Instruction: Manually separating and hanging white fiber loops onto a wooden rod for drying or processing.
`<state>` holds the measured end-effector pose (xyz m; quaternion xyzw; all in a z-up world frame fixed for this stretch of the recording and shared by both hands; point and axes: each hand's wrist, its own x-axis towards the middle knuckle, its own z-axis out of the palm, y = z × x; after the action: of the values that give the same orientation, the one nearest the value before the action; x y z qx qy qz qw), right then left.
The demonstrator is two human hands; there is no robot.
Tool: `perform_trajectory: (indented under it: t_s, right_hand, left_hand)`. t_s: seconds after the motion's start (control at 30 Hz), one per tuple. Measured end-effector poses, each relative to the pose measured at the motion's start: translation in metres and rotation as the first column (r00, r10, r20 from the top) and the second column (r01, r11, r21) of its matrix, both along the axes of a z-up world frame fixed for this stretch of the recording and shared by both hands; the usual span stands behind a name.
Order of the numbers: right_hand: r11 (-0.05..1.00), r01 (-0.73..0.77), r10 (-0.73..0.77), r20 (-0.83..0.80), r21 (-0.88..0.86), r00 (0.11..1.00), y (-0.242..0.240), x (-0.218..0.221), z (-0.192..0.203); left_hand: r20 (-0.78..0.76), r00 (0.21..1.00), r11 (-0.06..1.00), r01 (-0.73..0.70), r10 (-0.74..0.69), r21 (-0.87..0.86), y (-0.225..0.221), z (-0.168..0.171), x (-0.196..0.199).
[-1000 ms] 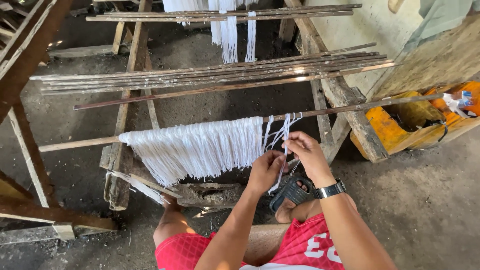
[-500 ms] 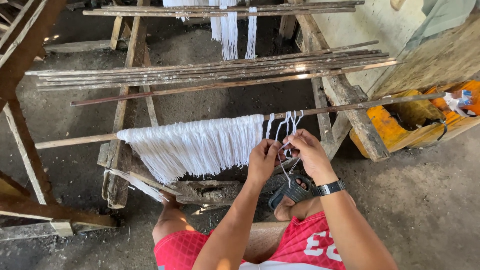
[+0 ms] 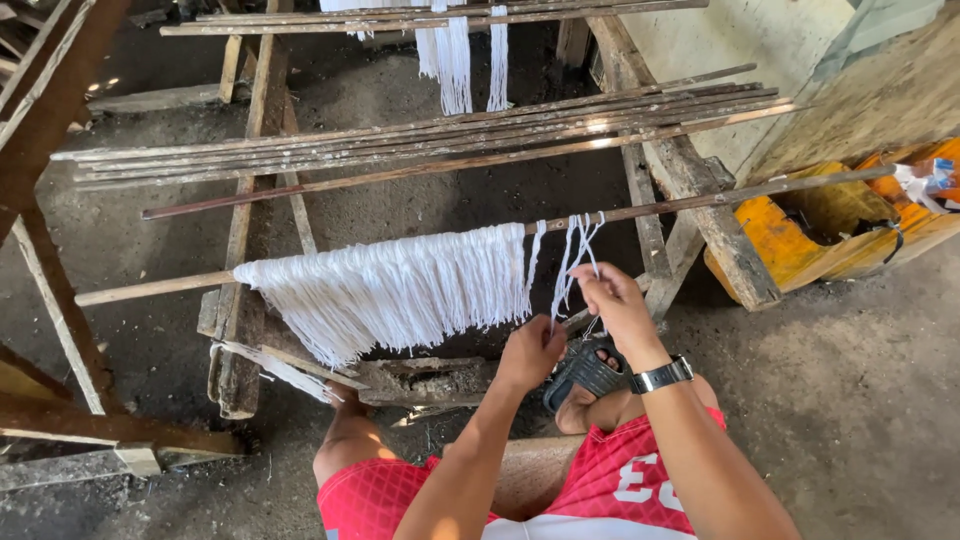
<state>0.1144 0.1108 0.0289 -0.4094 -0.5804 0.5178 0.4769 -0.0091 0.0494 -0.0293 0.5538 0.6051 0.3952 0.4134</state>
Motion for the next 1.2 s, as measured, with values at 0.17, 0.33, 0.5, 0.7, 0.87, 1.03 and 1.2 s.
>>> perform_trajectory:
  t_s: [0.17, 0.33, 0.5, 0.7, 0.87, 1.03, 1.2]
  right_hand:
    - [0.997, 0.041, -0.046, -0.064, -0.071, 0.997, 0.004, 0.017, 0.000]
    - [0.960, -0.009, -0.061, -0.241, -0.278, 0.969, 0.004, 0.011, 0.009]
    - [0.987, 0.008, 0.008, 0.101, -0.161, 0.995, -0.011, -0.003, 0.014]
    - [0.988, 0.109, -0.128, 0.185, 0.108, 0.974, 0.000, -0.007, 0.027]
    - [0.991, 0.058, -0.061, 0.019, 0.120, 0.998, 0.023, -0.008, 0.020]
    - [0.995, 0.073, -0.081, -0.119, -0.066, 0.990, 0.031, 0.004, 0.011]
    - [0.963, 0.236, -0.267, -0.336, -0.133, 0.903, 0.051, 0.026, -0.007]
  left_hand:
    - [0.009, 0.997, 0.997, -0.079, 0.079, -0.005, -0.006, 0.029, -0.003]
    - [0.109, 0.992, 0.997, -0.065, 0.060, 0.044, 0.002, 0.051, -0.004]
    - [0.285, 0.954, 0.986, -0.132, 0.097, 0.105, 0.011, 0.064, -0.002]
    - [0.406, 0.900, 0.970, -0.219, 0.160, 0.102, 0.011, 0.080, -0.001]
    - [0.448, 0.875, 0.970, -0.235, 0.182, 0.065, 0.015, 0.067, -0.001]
    - [0.488, 0.852, 0.969, -0.243, 0.191, 0.045, 0.010, 0.070, -0.003]
    - [0.554, 0.823, 0.983, -0.179, 0.128, 0.038, 0.010, 0.075, -0.002]
